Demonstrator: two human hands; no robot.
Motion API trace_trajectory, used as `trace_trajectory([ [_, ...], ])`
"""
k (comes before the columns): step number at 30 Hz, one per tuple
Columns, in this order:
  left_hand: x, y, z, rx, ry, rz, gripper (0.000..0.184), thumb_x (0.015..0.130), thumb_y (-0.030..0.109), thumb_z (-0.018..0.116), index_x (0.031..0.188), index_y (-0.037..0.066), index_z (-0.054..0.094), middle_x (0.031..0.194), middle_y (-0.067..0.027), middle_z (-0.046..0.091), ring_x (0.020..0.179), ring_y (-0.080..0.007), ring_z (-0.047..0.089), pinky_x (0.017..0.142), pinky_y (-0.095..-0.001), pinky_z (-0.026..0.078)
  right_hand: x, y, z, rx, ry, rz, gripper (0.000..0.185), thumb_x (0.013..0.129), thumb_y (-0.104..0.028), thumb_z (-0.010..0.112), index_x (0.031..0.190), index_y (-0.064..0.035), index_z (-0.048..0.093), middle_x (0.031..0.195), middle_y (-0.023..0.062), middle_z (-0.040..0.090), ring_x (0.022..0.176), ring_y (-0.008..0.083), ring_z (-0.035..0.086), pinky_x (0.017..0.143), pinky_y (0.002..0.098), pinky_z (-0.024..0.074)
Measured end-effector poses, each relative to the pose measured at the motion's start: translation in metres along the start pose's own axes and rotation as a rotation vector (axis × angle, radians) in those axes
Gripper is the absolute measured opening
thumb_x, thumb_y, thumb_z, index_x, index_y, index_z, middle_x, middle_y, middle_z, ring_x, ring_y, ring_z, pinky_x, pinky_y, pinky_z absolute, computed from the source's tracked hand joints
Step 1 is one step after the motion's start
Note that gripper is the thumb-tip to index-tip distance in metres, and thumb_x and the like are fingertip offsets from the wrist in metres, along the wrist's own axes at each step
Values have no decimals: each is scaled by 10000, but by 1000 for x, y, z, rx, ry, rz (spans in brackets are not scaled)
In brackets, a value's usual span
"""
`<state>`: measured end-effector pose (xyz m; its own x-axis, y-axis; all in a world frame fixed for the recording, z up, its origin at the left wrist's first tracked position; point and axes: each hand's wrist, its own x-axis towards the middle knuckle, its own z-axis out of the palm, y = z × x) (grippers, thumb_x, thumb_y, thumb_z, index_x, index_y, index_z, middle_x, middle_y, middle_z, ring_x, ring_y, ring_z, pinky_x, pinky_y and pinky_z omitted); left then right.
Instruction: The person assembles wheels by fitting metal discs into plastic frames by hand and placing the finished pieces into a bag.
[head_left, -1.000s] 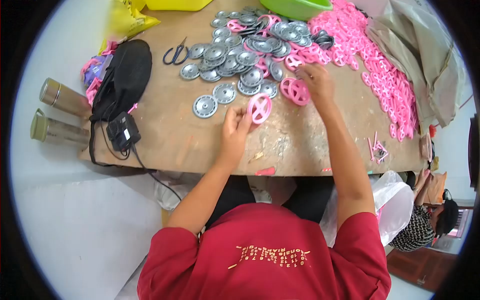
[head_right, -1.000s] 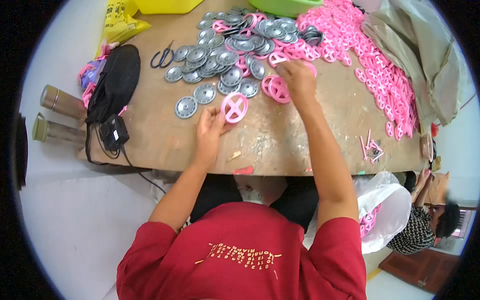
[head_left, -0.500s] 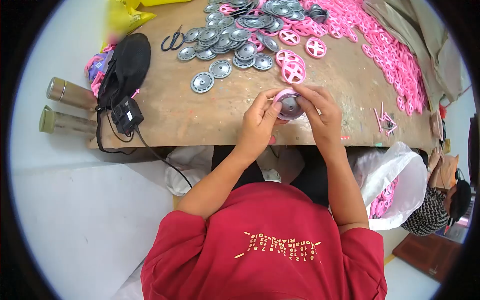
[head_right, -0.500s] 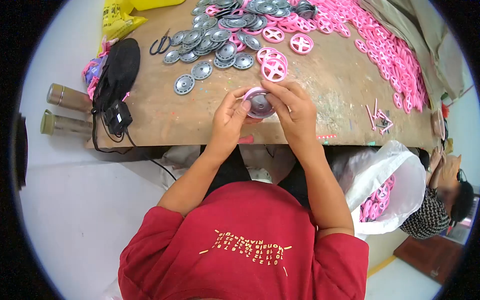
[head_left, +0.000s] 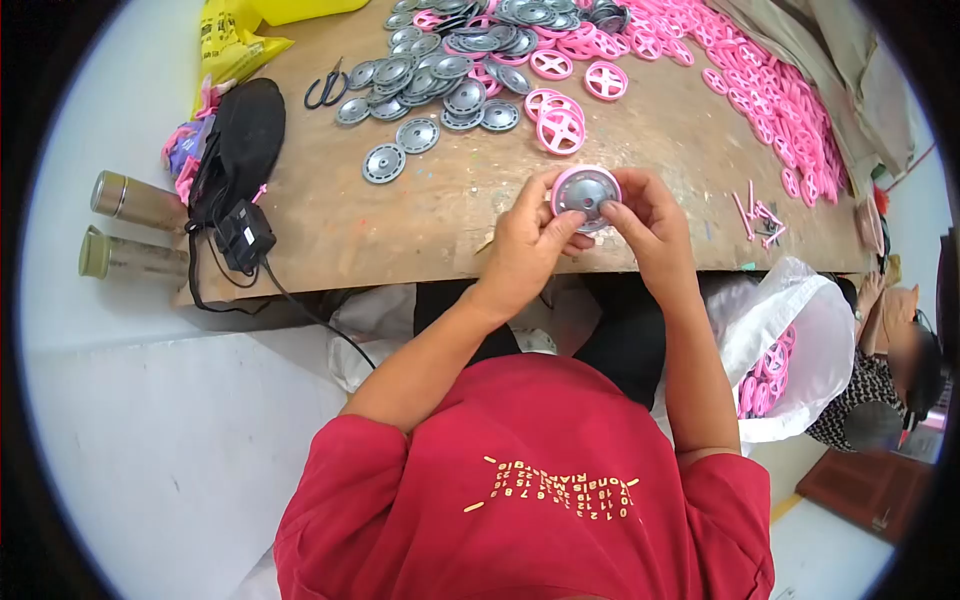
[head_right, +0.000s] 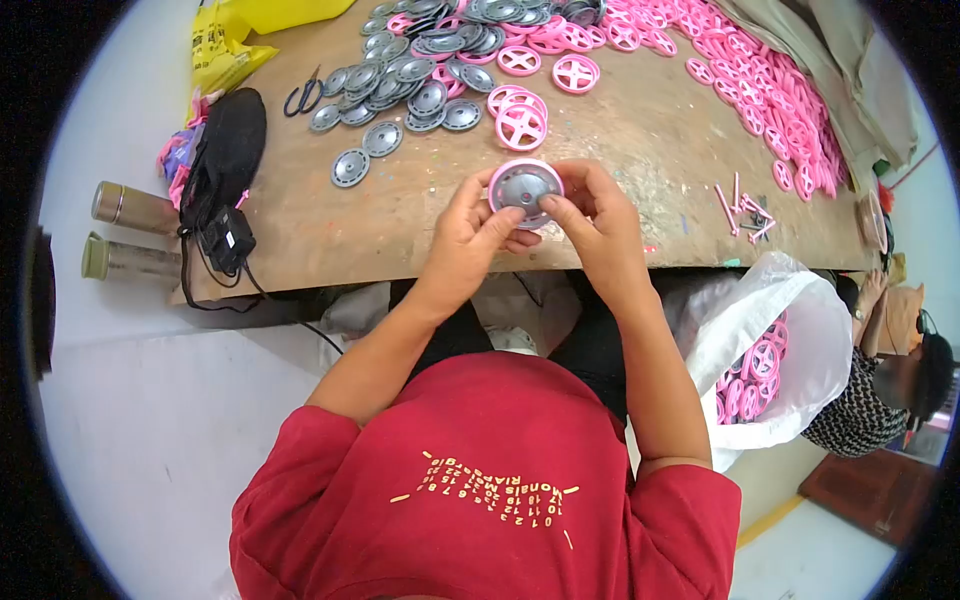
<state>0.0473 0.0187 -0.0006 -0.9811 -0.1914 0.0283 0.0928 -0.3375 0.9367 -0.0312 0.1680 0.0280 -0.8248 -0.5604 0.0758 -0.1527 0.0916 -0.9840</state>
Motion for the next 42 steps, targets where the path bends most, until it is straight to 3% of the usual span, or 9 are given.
trace_trajectory([
  [7,0,-12,13,-101,-67,-15,439,907,79,555,1312,34,390,975,-132,635,784,-163,659,669,-283,542,-33,-10,-15,-10,215,35,292,865,-57,570,1148,1,530,1050,63,586,984,145,553,885,283,431],
  [11,20,0,-15,313,-60,157,493,859,144,627,1300,42,433,1049,-180,627,896,-264,650,759,-357,510,-80,-43,-88,-361,629,-8,308,881,-65,562,1171,37,543,1095,85,587,1018,169,555,904,295,430],
  [13,42,0,-41,943,136,445,375,806,122,649,1158,38,549,1005,-154,623,881,-304,626,743,-380,504,-116,-43,-149,-429,794,-138,326,898,-92,567,1195,40,537,1128,95,577,1024,174,550,895,295,432],
  [19,106,-9,-71,1150,228,706,194,775,115,656,958,56,625,907,-118,605,829,-311,607,714,-400,497,-139,-70,-175,-993,920,-28,312,915,-97,551,1199,32,549,1135,101,581,1024,175,548,898,304,425],
  [23,115,-8,-44,1148,219,285,354,781,194,676,1056,39,515,930,-174,614,845,-365,618,696,-446,502,-72,-63,-124,-744,627,-71,293,893,-89,569,1179,-26,589,1085,85,610,995,139,549,878,269,409],
  [27,116,-16,-44,1229,151,217,465,784,231,673,1125,28,429,911,-221,619,827,-402,619,700,-469,498,18,-53,-69,-668,238,-117,257,902,-94,566,1127,26,596,1037,83,635,968,139,576,860,257,435],
  [33,88,-8,-51,949,232,241,330,787,84,590,1095,9,502,894,-218,640,817,-370,627,689,-451,485,155,4,2,-576,-104,-212,292,850,-117,620,1124,-18,613,1033,74,651,890,141,593,807,264,457],
  [39,44,3,-84,102,248,-175,325,850,74,578,1147,-22,490,1005,-104,612,837,-151,640,632,-266,548,206,54,46,-946,-127,-391,384,768,-100,666,1147,-68,611,1081,137,645,952,278,625,817,358,492],
  [42,30,9,-91,-94,286,-214,335,879,69,560,1181,-17,442,1046,-121,604,907,-179,640,733,-295,560,207,65,43,-932,-62,-430,349,784,-84,647,1132,-86,618,1025,142,660,911,280,642,773,360,501],
])
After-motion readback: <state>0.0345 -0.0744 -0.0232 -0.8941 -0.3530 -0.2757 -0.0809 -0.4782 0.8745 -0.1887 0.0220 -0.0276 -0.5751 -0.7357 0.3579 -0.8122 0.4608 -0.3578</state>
